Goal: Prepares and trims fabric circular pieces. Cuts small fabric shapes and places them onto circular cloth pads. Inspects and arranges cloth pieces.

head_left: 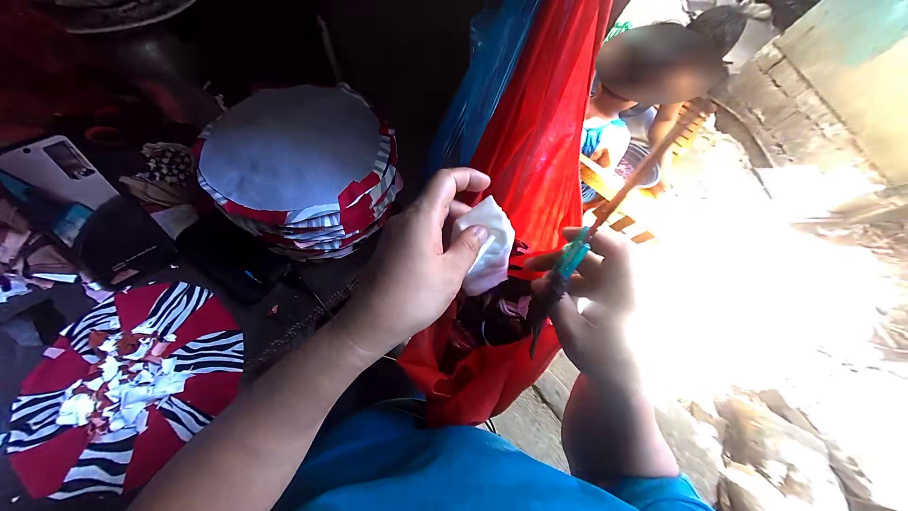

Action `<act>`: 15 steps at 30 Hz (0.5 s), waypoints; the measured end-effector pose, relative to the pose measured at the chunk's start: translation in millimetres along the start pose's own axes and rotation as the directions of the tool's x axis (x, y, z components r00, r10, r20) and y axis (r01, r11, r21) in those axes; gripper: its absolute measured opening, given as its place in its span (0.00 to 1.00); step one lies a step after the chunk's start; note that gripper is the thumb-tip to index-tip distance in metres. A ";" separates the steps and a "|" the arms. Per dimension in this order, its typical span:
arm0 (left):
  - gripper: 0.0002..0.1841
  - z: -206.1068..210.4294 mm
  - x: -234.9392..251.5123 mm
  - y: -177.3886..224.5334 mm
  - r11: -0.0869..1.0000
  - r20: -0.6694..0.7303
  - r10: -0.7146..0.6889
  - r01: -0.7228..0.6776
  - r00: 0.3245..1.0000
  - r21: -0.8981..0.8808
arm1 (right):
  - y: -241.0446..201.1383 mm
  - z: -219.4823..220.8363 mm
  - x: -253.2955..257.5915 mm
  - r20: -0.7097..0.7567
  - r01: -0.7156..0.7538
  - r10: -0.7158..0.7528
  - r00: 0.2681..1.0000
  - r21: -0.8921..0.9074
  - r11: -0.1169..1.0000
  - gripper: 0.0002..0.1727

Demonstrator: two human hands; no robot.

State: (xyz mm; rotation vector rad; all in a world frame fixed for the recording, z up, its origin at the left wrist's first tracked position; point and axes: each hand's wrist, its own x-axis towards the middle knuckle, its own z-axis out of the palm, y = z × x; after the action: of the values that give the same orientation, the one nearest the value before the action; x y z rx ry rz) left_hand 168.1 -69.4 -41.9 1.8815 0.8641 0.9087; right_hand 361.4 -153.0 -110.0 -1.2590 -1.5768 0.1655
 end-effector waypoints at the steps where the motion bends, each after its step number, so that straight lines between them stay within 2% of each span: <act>1: 0.15 0.7 -1.7 -1.6 1.000 0.013 -0.002 0.001 1.000 0.026 | -0.3 -2.1 -0.9 0.030 0.013 -0.013 0.999 0.000 1.000 0.25; 3: 0.09 5.1 -6.4 -6.9 0.990 0.051 0.040 -0.046 0.998 0.134 | 1.3 -4.4 -3.1 0.077 0.043 -0.042 0.996 -0.015 0.999 0.24; 5: 0.07 15.1 -10.4 -9.8 0.974 0.078 0.082 -0.096 0.994 0.206 | 4.5 -4.3 -5.9 0.102 0.044 -0.040 0.994 -0.033 0.998 0.25; 7: 0.06 29.1 -8.8 -5.4 0.969 0.026 0.100 -0.103 0.995 0.223 | 6.5 -2.7 -8.1 0.090 0.039 -0.036 0.995 -0.033 0.999 0.25; 9: 0.06 39.9 2.6 0.4 0.951 -0.037 0.174 -0.159 0.984 0.264 | 4.0 -0.7 -9.6 0.046 0.042 -0.041 0.998 -0.010 0.999 0.25; 11: 0.09 44.3 19.8 -5.7 0.849 -0.035 0.332 -0.282 0.943 0.446 | -0.2 -0.3 -10.0 0.006 0.053 -0.053 0.999 0.023 0.998 0.25; 13: 0.14 38.5 29.1 -10.8 0.653 0.062 0.421 -0.350 0.905 0.671 | -1.7 -0.6 -10.0 -0.008 0.072 -0.072 0.997 0.063 0.995 0.24; 14: 0.15 34.1 28.2 -11.3 0.593 0.097 0.439 -0.370 0.893 0.715 | -1.0 -0.3 -10.4 -0.014 0.079 -0.078 0.997 0.072 0.994 0.24; 15: 0.13 29.5 23.4 -11.9 0.581 0.128 0.439 -0.390 0.889 0.714 | 0.5 0.1 -11.0 -0.019 0.083 -0.082 0.996 0.079 0.993 0.25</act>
State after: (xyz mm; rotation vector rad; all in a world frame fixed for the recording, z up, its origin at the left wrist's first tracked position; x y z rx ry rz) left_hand 202.1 -56.8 -57.5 2.8706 0.9125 0.9813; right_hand 360.3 -161.2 -117.2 -1.1294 -1.5906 0.1638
